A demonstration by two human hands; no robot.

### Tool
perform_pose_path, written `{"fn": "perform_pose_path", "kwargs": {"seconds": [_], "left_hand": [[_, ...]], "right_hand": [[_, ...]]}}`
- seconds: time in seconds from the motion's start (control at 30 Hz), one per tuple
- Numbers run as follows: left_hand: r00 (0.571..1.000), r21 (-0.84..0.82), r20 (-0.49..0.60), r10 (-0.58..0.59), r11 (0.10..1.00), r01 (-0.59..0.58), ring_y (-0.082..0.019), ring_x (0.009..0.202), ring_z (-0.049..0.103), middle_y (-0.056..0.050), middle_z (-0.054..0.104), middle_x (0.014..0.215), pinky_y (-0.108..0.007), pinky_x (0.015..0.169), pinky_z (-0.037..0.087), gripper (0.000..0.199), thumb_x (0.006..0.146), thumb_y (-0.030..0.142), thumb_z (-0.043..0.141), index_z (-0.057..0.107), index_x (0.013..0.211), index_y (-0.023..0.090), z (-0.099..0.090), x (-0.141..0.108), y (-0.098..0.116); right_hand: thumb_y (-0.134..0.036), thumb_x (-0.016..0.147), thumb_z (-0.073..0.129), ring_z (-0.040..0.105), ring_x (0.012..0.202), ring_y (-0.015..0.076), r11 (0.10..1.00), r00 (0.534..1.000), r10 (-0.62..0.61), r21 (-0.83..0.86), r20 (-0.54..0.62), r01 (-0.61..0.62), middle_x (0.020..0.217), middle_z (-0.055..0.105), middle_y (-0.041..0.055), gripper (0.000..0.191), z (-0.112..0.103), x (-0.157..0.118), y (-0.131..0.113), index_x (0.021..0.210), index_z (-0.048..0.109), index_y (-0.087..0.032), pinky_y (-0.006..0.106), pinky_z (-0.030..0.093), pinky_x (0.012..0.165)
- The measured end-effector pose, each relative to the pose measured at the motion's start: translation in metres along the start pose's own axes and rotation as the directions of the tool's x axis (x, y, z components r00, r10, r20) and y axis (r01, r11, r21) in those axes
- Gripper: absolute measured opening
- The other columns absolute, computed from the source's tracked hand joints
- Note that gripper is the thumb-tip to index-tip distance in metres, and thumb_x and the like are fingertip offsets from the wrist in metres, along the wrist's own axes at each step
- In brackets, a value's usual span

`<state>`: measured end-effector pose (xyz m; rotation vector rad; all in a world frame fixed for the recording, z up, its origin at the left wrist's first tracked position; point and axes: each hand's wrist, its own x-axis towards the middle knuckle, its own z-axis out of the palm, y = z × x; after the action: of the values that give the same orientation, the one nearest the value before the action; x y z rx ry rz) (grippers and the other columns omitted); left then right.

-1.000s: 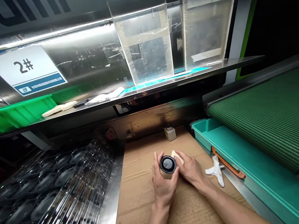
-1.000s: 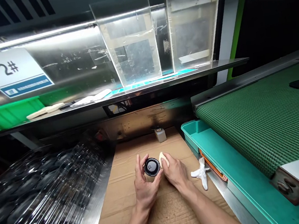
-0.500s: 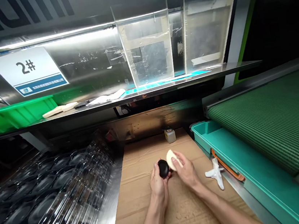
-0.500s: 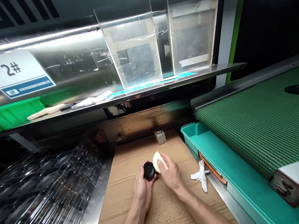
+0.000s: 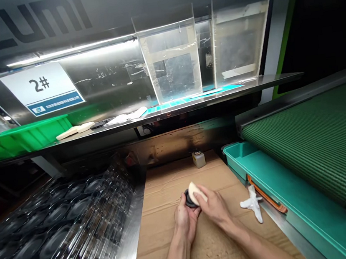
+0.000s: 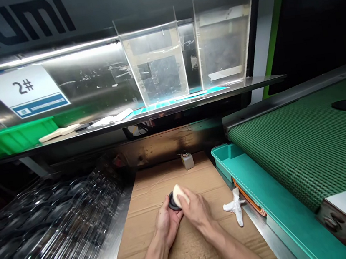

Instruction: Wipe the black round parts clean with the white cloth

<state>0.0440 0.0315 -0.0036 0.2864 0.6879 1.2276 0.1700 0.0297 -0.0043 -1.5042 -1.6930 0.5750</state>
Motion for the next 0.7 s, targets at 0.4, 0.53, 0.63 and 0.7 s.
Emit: {"fn": "perform_pose_path", "kwargs": {"seconds": [0.4, 0.53, 0.63, 0.7], "left_hand": [[0.989, 0.187, 0.056, 0.135, 0.972, -0.143, -0.019, 0.081, 0.064, -0.008, 0.058, 0.095, -0.025, 0.062, 0.046, 0.037, 0.084, 0.04, 0.058, 0.044, 0.108, 0.015, 0.007, -0.01, 0.003], [0.969, 0.453, 0.032, 0.246, 0.86, -0.233, -0.014, 0.069, 0.064, -0.004, 0.054, 0.094, -0.021, 0.055, 0.041, 0.037, 0.081, 0.032, 0.054, 0.031, 0.108, 0.019, 0.004, -0.007, 0.001], [0.958, 0.579, 0.004, 0.288, 0.78, -0.237, -0.013, 0.062, 0.062, -0.003, 0.055, 0.092, -0.018, 0.048, 0.036, 0.039, 0.08, 0.032, 0.053, 0.025, 0.105, 0.021, -0.003, 0.001, 0.01], [0.949, 0.686, 0.005, 0.314, 0.69, -0.232, -0.012, 0.058, 0.06, -0.005, 0.056, 0.091, -0.016, 0.043, 0.03, 0.038, 0.08, 0.032, 0.053, 0.028, 0.106, 0.02, -0.011, 0.007, 0.026]], "right_hand": [[-0.054, 0.091, 0.038, 0.063, 0.097, 0.0226, 0.981, 0.977, 0.17, -0.072, -0.129, -0.18, 0.106, 0.067, 0.0038, 0.046, -0.006, 0.006, 0.023, 0.126, 0.056, -0.031, 0.03, 0.045, 0.077], [-0.056, 0.09, 0.037, 0.063, 0.097, 0.0237, 0.972, 0.976, 0.201, -0.104, -0.089, -0.21, 0.105, 0.067, 0.0046, 0.048, -0.006, 0.006, 0.023, 0.127, 0.055, -0.032, 0.031, 0.044, 0.075], [-0.057, 0.089, 0.037, 0.062, 0.098, 0.0245, 0.967, 0.975, 0.211, -0.127, -0.071, -0.219, 0.105, 0.067, 0.0051, 0.049, -0.006, 0.006, 0.024, 0.128, 0.055, -0.033, 0.031, 0.044, 0.075], [-0.058, 0.089, 0.036, 0.062, 0.098, 0.0248, 0.967, 0.974, 0.216, -0.121, -0.064, -0.223, 0.106, 0.067, 0.0051, 0.05, -0.006, 0.006, 0.024, 0.128, 0.055, -0.033, 0.031, 0.044, 0.075]]}}
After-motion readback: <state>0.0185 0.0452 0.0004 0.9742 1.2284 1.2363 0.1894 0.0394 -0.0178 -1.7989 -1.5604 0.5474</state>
